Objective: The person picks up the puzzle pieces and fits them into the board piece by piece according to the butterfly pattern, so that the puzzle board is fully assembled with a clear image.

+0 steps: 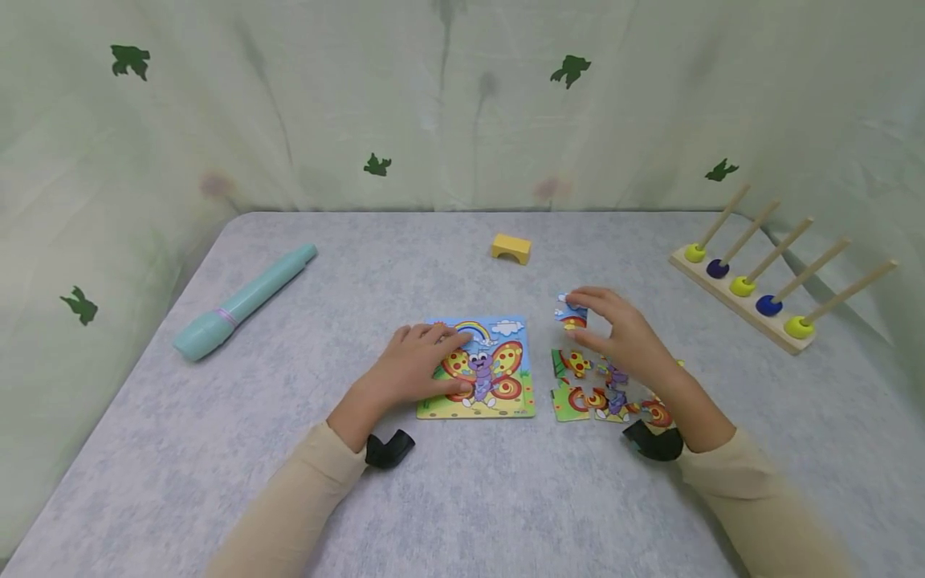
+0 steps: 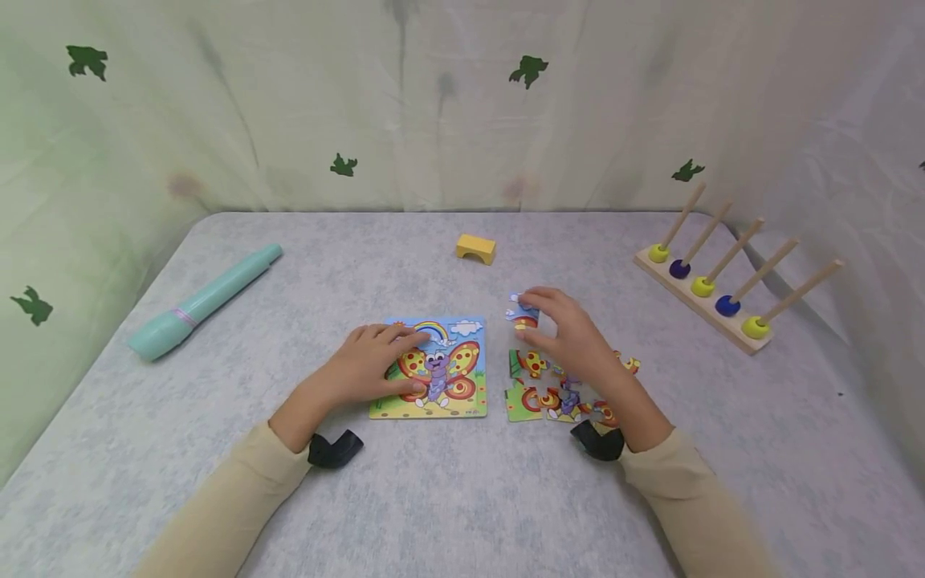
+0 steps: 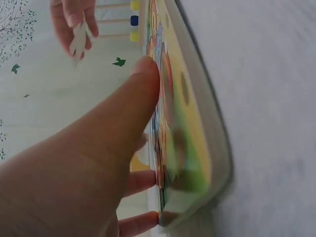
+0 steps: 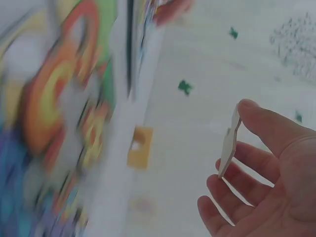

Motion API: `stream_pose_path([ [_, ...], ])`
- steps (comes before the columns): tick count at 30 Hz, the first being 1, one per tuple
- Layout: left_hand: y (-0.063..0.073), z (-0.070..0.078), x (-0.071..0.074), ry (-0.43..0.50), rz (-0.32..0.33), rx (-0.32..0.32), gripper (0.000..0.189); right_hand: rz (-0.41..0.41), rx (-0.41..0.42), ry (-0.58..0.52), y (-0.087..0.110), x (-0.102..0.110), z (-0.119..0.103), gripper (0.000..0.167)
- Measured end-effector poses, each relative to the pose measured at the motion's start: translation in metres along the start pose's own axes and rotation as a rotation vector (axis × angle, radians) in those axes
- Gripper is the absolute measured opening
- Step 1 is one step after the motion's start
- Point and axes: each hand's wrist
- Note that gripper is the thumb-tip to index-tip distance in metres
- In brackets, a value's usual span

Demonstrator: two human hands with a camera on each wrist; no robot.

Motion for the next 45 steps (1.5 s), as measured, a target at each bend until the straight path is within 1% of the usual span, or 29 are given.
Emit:
stream_pose_path([
  [4,-0.003,0.004,0.001,-0.078,-0.004,-0.015,0.069,-0.059,0.073,-0.039,-0.010,-0.017,-0.020,0.048],
  [6,-0.003,0.005,0.001,-0.102,0.005,-0.012,0.067,-0.085,0.083,-0.042,-0.015,-0.027,-0.026,0.047],
  [10,-0.004,0.006,0.001,-0.115,0.010,-0.005,0.064,-0.142,0.054,-0.028,-0.024,-0.046,-0.029,0.047],
  [14,-0.004,0.006,0.001,-0.099,0.010,-0.006,0.063,-0.216,0.000,-0.003,-0.030,-0.061,-0.022,0.047],
  [17,-0.004,0.006,0.001,-0.084,0.018,-0.011,0.062,-0.249,-0.037,0.009,-0.033,-0.068,-0.015,0.047],
  [21,-0.006,0.006,-0.002,-0.060,0.027,-0.028,0.061,-0.269,-0.067,0.009,-0.034,-0.074,-0.010,0.047],
  [26,-0.009,0.007,-0.005,0.041,0.030,-0.093,0.062,-0.268,-0.068,0.024,-0.035,-0.077,-0.008,0.046],
  [28,-0.009,0.007,-0.005,0.080,0.022,-0.104,0.063,-0.266,-0.060,0.031,-0.036,-0.078,-0.007,0.046],
  [30,-0.010,0.007,-0.006,0.098,0.016,-0.105,0.063,-0.265,-0.051,0.046,-0.036,-0.078,-0.008,0.046],
  [36,-0.009,0.008,-0.005,0.120,0.018,-0.103,0.062,-0.275,-0.018,0.140,-0.037,-0.077,-0.012,0.046],
  [39,-0.009,0.008,-0.005,0.126,0.019,-0.103,0.063,-0.288,-0.017,0.180,-0.037,-0.077,-0.014,0.048],
  [45,-0.008,0.006,-0.006,0.134,0.018,-0.109,0.066,-0.347,-0.003,0.242,-0.037,-0.076,-0.015,0.052],
])
Point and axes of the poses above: each hand's wrist, its own y-axis away from the middle knuckle, its own x-axis out of the back of the hand, z = x × y, and after that the axes turned 1 degree about -z, right-handed
